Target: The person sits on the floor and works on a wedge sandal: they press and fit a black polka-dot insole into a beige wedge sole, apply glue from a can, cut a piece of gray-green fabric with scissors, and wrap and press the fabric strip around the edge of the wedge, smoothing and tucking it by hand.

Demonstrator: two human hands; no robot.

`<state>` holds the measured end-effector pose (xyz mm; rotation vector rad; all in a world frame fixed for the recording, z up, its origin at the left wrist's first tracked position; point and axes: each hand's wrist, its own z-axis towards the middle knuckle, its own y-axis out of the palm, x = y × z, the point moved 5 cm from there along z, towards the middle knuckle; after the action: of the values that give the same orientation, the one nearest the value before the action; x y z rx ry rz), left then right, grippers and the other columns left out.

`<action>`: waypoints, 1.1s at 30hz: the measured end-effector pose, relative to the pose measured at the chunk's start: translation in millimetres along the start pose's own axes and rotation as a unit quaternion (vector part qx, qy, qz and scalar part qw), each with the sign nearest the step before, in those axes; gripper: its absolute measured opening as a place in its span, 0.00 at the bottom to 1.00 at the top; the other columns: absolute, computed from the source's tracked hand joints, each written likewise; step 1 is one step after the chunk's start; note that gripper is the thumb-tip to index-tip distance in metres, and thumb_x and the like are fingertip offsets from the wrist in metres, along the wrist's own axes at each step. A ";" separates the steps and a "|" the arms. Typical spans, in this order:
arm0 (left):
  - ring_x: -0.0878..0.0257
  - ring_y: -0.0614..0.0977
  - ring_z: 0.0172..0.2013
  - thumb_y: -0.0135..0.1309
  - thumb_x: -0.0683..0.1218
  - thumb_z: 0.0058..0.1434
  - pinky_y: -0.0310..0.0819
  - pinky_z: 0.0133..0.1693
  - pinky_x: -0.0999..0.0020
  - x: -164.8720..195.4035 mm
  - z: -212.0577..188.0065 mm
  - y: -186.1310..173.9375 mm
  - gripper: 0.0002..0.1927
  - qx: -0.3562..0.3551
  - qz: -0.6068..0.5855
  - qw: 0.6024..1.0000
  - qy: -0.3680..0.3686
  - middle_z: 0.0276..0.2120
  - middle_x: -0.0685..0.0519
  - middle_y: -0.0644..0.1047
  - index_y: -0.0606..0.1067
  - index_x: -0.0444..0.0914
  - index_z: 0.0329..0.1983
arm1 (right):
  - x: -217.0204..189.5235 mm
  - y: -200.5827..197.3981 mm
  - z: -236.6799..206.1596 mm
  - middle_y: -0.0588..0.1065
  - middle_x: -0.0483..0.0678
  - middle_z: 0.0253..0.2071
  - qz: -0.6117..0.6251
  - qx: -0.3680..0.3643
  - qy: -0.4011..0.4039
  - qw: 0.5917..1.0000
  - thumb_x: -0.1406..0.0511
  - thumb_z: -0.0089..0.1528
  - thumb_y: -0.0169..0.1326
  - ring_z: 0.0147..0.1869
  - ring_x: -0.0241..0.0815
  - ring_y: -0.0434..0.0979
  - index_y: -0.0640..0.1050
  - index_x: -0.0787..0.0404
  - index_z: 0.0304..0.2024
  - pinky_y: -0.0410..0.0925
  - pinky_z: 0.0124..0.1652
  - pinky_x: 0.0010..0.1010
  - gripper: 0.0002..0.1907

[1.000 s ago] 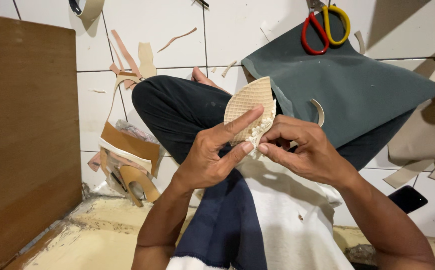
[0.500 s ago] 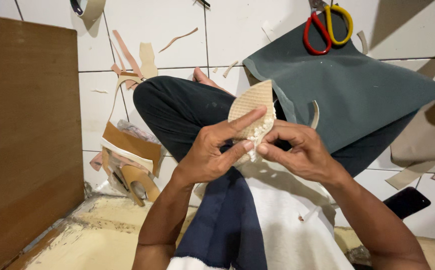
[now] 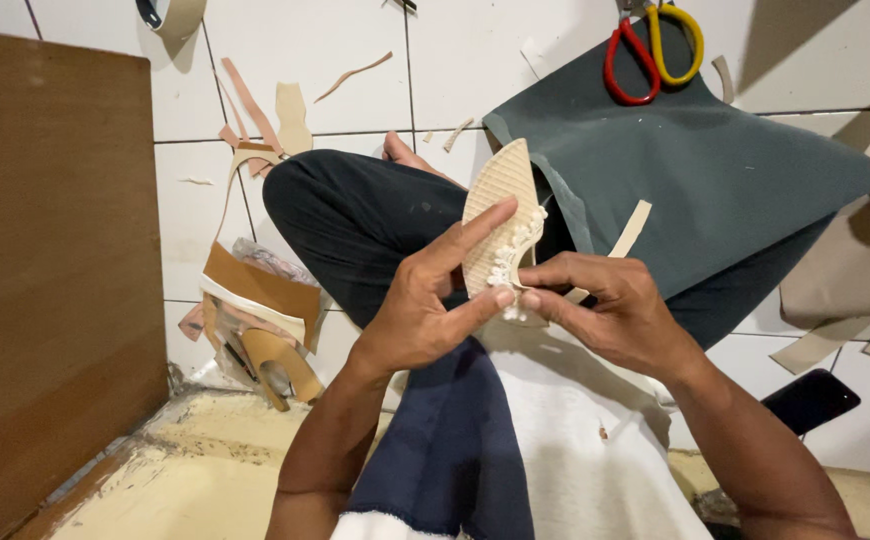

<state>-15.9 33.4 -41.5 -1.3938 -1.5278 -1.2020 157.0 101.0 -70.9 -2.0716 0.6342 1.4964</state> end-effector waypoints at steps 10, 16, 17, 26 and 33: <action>0.60 0.74 0.65 0.57 0.36 0.68 0.68 0.67 0.65 -13.5 5.7 -2.4 0.39 0.055 -0.126 0.990 -0.023 0.68 0.42 0.69 0.54 0.34 0.80 | -2.1 -7.9 -4.5 0.83 0.47 0.37 -0.030 0.012 -0.042 0.999 0.65 0.61 0.62 0.37 0.34 0.84 0.82 0.62 0.46 0.74 0.36 0.28 0.11; 0.61 0.69 0.69 0.59 0.33 0.66 0.63 0.70 0.66 -4.7 0.5 2.8 0.41 0.027 -0.082 0.996 -0.006 0.72 0.44 0.66 0.54 0.32 0.79 | 4.0 -8.3 -0.5 0.84 0.47 0.34 0.029 -0.027 -0.001 0.999 0.68 0.61 0.61 0.33 0.37 0.82 0.84 0.61 0.48 0.72 0.32 0.26 0.12; 0.62 0.70 0.68 0.59 0.34 0.66 0.64 0.70 0.66 -4.3 0.5 2.9 0.42 0.018 -0.113 0.993 -0.009 0.71 0.44 0.66 0.54 0.33 0.80 | -1.7 -11.0 0.1 0.83 0.48 0.35 -0.036 0.010 -0.048 0.998 0.68 0.62 0.61 0.34 0.37 0.82 0.83 0.62 0.49 0.72 0.32 0.26 0.13; 0.63 0.71 0.67 0.58 0.33 0.67 0.65 0.70 0.67 -0.1 -0.6 6.8 0.41 0.006 -0.106 0.994 0.009 0.71 0.45 0.68 0.53 0.33 0.81 | -23.5 -9.3 -8.1 0.79 0.51 0.44 0.037 0.049 -0.093 0.994 0.72 0.59 0.61 0.40 0.35 0.77 0.77 0.67 0.55 0.70 0.38 0.25 0.21; 0.64 0.70 0.68 0.54 0.33 0.70 0.64 0.70 0.67 0.3 -4.2 6.0 0.38 -0.025 -0.213 0.977 -0.007 0.71 0.45 0.67 0.54 0.32 0.80 | -16.1 -13.3 -2.8 0.81 0.48 0.38 -0.045 0.079 -0.157 0.983 0.73 0.58 0.66 0.34 0.33 0.77 0.83 0.62 0.48 0.67 0.32 0.24 0.15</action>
<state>-10.4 29.4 -39.1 -1.1361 -1.8790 -1.4931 162.8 110.6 -53.1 -1.6761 0.5097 1.6201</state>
